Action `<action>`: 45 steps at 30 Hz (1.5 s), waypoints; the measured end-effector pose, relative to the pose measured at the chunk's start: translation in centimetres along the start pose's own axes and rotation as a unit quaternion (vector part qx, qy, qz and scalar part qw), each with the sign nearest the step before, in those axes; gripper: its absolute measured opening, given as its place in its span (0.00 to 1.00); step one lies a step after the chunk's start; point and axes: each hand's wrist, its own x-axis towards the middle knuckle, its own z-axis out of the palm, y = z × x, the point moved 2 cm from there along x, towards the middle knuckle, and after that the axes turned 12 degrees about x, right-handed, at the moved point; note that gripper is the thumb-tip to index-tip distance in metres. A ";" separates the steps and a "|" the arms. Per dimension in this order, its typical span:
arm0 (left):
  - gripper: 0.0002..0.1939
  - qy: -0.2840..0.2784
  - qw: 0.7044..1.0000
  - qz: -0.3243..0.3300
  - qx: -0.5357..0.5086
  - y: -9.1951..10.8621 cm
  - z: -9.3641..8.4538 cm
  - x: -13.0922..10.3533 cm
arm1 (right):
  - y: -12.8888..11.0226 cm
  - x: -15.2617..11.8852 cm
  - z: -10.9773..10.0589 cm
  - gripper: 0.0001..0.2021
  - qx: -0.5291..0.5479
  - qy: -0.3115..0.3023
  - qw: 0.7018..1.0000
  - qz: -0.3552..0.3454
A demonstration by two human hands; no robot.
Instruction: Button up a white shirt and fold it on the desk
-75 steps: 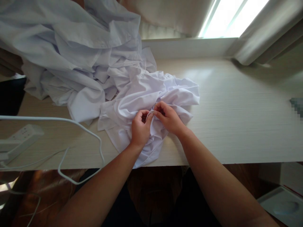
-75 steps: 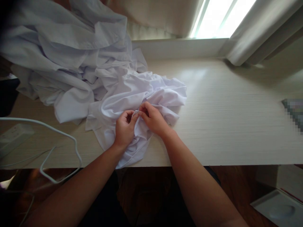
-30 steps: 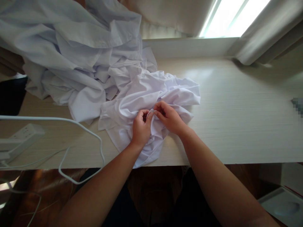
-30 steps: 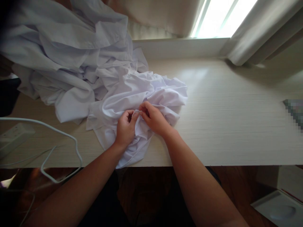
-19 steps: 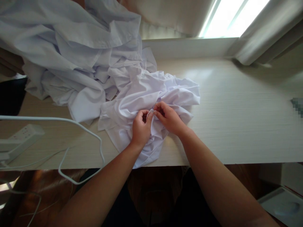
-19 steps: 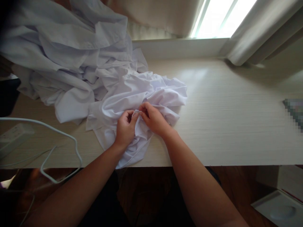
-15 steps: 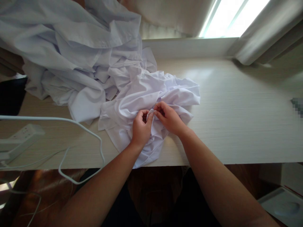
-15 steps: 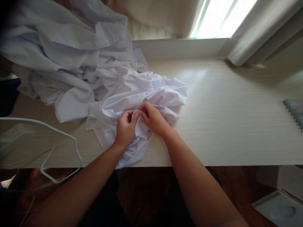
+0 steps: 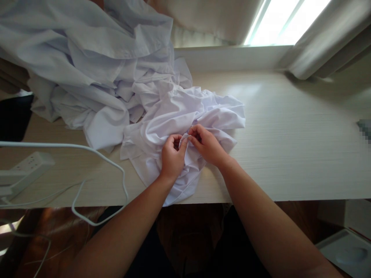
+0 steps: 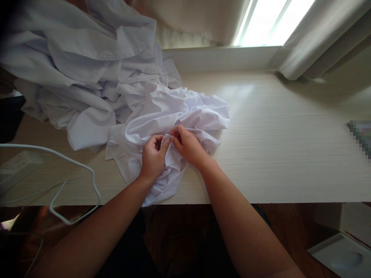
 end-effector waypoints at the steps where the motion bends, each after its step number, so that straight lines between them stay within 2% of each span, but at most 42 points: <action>1: 0.16 0.000 1.000 0.001 0.002 0.0 0.0 0.0 | 0.0 0.0 0.0 0.03 0.000 0.000 1.000 -0.001; 45: 0.14 0.000 1.000 -0.006 -0.021 0.1 0.2 -0.1 | 0.1 -0.1 0.3 0.03 0.016 0.012 1.000 -0.001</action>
